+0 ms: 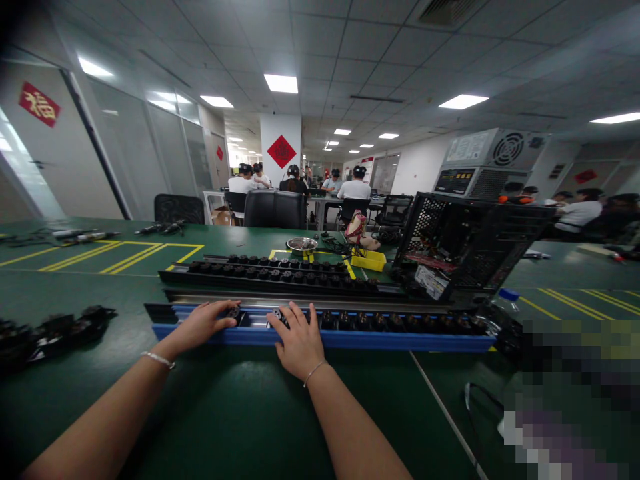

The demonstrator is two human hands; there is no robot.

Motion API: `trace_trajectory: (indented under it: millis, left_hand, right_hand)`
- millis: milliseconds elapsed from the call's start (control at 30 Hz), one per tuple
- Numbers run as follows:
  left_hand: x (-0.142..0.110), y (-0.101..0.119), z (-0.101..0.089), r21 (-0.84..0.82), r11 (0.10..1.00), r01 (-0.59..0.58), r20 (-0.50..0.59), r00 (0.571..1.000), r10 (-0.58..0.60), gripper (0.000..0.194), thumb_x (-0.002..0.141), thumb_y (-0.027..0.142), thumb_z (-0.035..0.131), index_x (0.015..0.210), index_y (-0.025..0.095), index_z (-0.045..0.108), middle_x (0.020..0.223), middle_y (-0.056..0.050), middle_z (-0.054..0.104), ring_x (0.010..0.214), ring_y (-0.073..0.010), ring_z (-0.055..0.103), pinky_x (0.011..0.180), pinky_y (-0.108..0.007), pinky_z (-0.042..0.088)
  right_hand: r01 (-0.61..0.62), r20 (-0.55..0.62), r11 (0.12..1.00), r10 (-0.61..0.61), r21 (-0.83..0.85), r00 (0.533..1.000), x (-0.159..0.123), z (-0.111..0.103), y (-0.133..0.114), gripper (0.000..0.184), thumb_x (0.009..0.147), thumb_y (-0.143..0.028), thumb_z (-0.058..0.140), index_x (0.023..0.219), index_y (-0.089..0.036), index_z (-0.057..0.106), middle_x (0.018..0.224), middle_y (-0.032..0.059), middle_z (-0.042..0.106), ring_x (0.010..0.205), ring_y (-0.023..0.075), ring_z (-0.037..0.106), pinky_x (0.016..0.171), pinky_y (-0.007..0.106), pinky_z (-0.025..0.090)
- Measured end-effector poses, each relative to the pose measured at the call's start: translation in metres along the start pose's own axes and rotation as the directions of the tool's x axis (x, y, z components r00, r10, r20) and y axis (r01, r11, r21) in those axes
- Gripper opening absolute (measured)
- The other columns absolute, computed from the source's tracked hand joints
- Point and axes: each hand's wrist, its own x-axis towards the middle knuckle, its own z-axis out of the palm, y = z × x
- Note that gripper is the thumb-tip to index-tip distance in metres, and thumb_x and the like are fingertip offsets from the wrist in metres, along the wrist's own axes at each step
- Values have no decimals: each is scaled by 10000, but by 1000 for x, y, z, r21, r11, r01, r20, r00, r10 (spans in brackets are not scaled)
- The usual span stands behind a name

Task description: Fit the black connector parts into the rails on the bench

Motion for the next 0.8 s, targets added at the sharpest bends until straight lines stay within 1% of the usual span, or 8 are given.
trace_trajectory:
  millis: [133, 467, 633, 800]
  left_hand:
    - [0, -4, -2, -33, 999, -8, -7, 1000, 8, 451, 747, 428, 524, 1162, 253, 552, 1275, -26, 553, 1180, -210, 480, 1008, -327, 325]
    - [1, -14, -2, -84, 996, -13, 11, 1000, 14, 513, 741, 457, 516, 1192, 214, 542, 1283, -55, 545, 1180, -227, 487, 995, -320, 352]
    - [-1, -11, -7, -117, 993, -2, 23, 1000, 5, 507, 736, 454, 520, 1192, 234, 537, 1277, -44, 551, 1161, -224, 504, 998, -320, 352]
    - [-5, -7, -12, -100, 994, 31, 45, 999, -27, 508, 739, 450, 511, 1200, 237, 526, 1277, -46, 550, 1157, -234, 508, 990, -331, 361]
  right_hand:
    - [1, -7, 1000, -1, 9, 1000, 0, 1, 0, 545, 787, -363, 555, 1308, -357, 394, 1354, 7, 441, 1310, 223, 264, 1086, 530, -4]
    - [-1, 0, 1000, 1, 9, 1000, 0, 1, 0, 543, 789, -356, 553, 1308, -353, 395, 1354, 9, 440, 1310, 225, 263, 1084, 537, 3]
    - [0, 6, 1000, 0, 6, 1000, 0, -1, -1, 541, 791, -358, 553, 1309, -350, 396, 1353, 10, 440, 1310, 224, 263, 1086, 532, 5]
    - [-2, 17, 1000, 2, -5, 1000, 0, -2, -1, 541, 791, -357, 551, 1310, -348, 397, 1354, 14, 439, 1310, 230, 264, 1085, 538, 16]
